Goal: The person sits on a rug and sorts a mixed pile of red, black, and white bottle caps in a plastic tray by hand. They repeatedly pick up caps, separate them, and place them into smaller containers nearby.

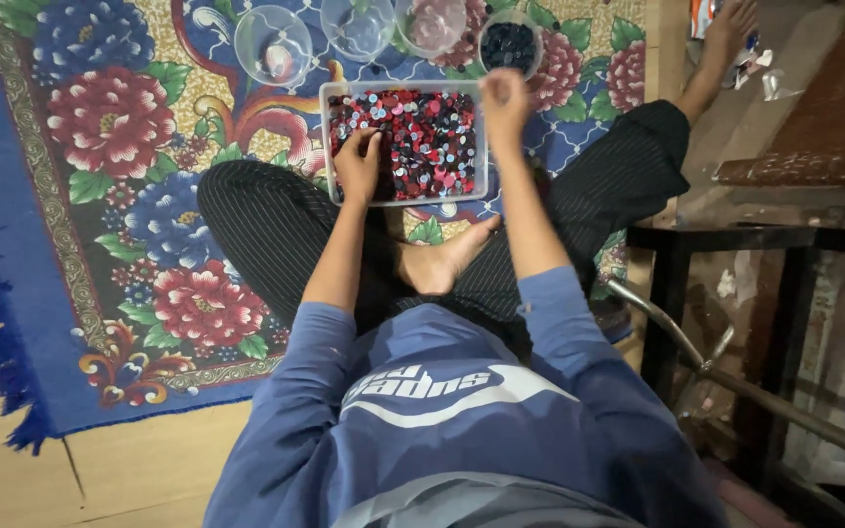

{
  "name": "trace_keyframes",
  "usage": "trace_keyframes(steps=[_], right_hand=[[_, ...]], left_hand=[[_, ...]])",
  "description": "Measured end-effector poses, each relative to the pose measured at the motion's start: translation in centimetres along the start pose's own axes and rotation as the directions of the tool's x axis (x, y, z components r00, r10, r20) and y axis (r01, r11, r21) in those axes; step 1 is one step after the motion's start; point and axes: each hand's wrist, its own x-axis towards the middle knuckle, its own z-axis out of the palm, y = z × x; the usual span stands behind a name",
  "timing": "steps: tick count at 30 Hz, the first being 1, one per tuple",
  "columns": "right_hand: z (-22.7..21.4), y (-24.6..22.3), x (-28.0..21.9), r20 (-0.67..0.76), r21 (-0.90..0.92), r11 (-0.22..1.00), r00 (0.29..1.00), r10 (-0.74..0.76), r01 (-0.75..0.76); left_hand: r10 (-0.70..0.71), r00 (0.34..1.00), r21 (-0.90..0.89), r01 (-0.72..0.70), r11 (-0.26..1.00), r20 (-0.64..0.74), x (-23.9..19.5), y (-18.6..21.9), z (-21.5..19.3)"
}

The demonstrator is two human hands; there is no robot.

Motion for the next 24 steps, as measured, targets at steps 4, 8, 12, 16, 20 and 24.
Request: trace_keyframes(steps=[4, 8, 12, 16, 20, 24], right_hand=[[-1.8, -0.9, 3.6, -0.056, -0.248, 0.967, 0.997, 0.05, -0.062], [-0.5, -1.7, 1.4, -0.033, -0.302, 0.952, 0.998, -0.056, 0.044], [2.9, -0.5, -4.5, 0.329, -0.333, 0.935, 0.944, -0.009, 0.125], [7.6, 5.5, -10.0, 0.285, -0.242, 0.943, 0.946, -0.155, 0.228], [7.1, 4.8, -11.0, 0.315, -0.232, 0.934, 0.93, -0.192, 0.271], [7.3, 6.8, -10.4, 0.256, -0.218, 0.954, 0.955, -0.148, 0.207]], left_hand=[[-0.063, 0.998, 0.056, 0.063, 0.996, -0.001, 0.0, -0.1, -0.1], [-0.072, 0.997, 0.054, 0.072, 0.996, -0.002, 0.3, -0.3, 0.1], [-0.082, 0.997, 0.075, 0.082, 0.994, -0.003, 0.4, -0.7, 0.2], [-0.126, 0.989, 0.095, 0.133, 0.987, -0.077, 0.6, -1.5, 0.8], [-0.122, 0.989, 0.051, 0.127, 0.991, -0.086, 0.4, -1.3, 0.8], [-0.125, 0.987, 0.048, 0.13, 0.99, -0.097, 0.6, -1.6, 0.8]])
